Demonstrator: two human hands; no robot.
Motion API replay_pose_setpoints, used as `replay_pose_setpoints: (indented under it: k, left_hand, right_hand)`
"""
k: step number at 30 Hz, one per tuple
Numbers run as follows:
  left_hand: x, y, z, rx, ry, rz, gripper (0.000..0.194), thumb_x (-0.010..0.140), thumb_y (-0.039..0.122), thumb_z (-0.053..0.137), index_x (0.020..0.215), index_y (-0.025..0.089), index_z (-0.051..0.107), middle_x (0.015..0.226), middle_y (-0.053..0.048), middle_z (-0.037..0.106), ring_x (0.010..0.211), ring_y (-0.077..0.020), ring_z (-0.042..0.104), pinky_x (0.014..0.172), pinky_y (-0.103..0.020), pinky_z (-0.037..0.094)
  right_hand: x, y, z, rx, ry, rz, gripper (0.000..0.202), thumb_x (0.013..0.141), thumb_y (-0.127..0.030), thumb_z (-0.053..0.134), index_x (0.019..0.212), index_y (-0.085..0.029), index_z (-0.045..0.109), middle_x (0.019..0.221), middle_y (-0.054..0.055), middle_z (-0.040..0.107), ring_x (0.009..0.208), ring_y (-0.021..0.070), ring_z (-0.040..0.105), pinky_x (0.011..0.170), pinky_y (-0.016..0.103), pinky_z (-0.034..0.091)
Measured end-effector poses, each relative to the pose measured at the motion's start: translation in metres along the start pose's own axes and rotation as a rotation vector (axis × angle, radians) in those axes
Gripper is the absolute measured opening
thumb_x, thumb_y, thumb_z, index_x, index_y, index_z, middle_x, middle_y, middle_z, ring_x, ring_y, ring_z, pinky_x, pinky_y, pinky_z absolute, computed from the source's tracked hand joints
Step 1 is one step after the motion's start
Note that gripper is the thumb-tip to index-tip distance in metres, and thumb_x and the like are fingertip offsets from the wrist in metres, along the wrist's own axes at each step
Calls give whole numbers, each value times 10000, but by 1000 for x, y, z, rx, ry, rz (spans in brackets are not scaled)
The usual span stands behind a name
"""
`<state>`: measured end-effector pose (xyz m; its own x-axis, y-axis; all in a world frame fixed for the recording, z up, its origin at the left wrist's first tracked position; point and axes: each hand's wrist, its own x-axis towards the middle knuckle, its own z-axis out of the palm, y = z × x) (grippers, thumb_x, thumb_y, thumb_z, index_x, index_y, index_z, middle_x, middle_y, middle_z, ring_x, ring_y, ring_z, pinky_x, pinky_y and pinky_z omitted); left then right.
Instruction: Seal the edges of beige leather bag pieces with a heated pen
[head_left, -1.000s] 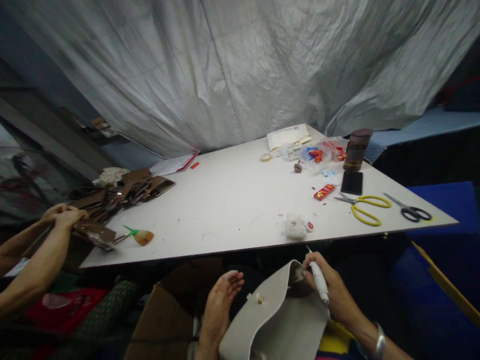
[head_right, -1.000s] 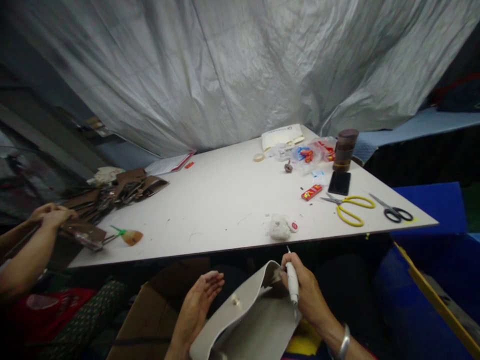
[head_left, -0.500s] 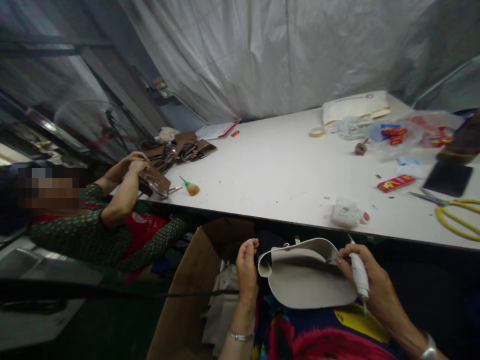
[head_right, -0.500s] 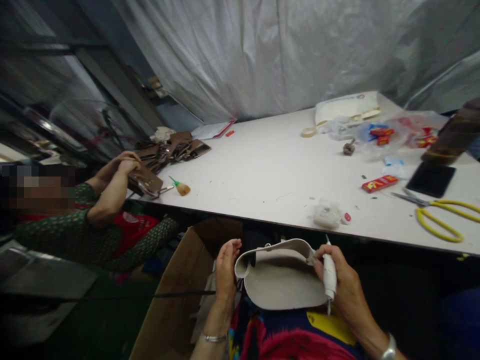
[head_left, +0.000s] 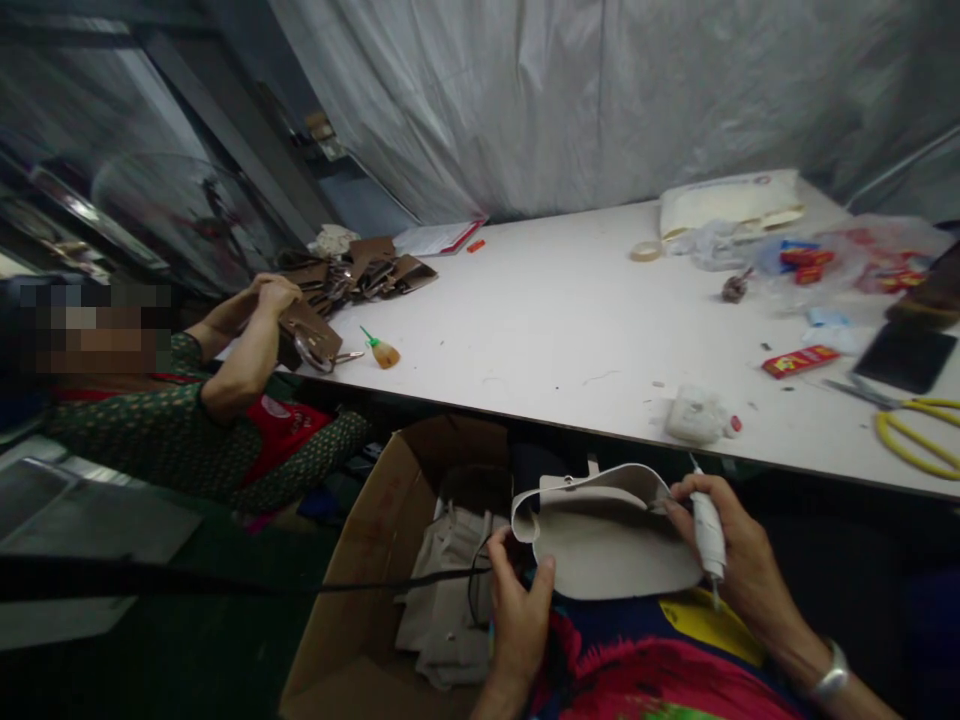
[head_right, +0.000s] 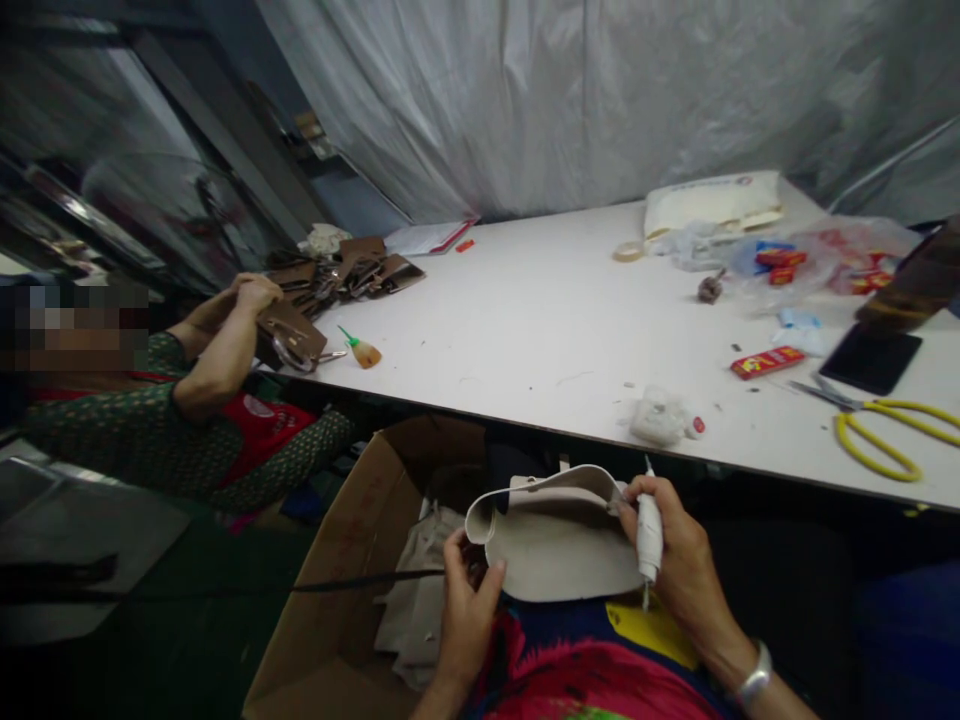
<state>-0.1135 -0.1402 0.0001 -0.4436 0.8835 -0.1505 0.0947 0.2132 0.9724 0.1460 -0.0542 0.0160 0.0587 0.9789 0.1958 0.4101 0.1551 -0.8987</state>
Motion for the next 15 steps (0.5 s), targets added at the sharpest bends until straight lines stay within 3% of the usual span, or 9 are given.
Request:
replay_pose_setpoints:
  k: [5, 8, 11, 15]
  left_hand:
    - [23, 3, 1, 155, -5, 127, 203, 895, 356, 625, 994, 179, 645, 928, -71, 715, 891, -242, 690, 803, -318, 541]
    - [39, 3, 0, 273, 68, 282, 208, 923, 350, 602, 787, 194, 616, 739, -18, 624, 741, -199, 632, 712, -270, 497]
    - [51, 12, 2, 346, 112, 469, 203, 948, 275, 568, 768, 196, 620, 775, -20, 633, 763, -182, 636, 726, -253, 490]
    - [62, 43, 10, 404, 150, 725, 159, 960, 156, 525, 877, 200, 653, 939, -50, 698, 908, -187, 683, 831, -266, 519]
  right_hand:
    - [0, 6, -3, -55, -50, -26, 227, 993, -454, 622, 1082, -250, 577, 850, -1, 669, 647, 160, 604, 581, 233, 482]
    - [1, 9, -7, -94, -103, -24, 213, 991, -453, 629, 1059, -256, 585, 804, -20, 646, 630, 157, 586, 581, 236, 468]
    - [0, 7, -11, -85, -119, 6, 233, 981, -480, 652, 1022, -257, 599, 769, -28, 627, 630, 160, 567, 580, 242, 451]
    - [1, 1, -14, -41, -61, 62, 264, 966, -505, 663, 1024, -252, 609, 846, 1, 668, 689, 180, 588, 610, 262, 457]
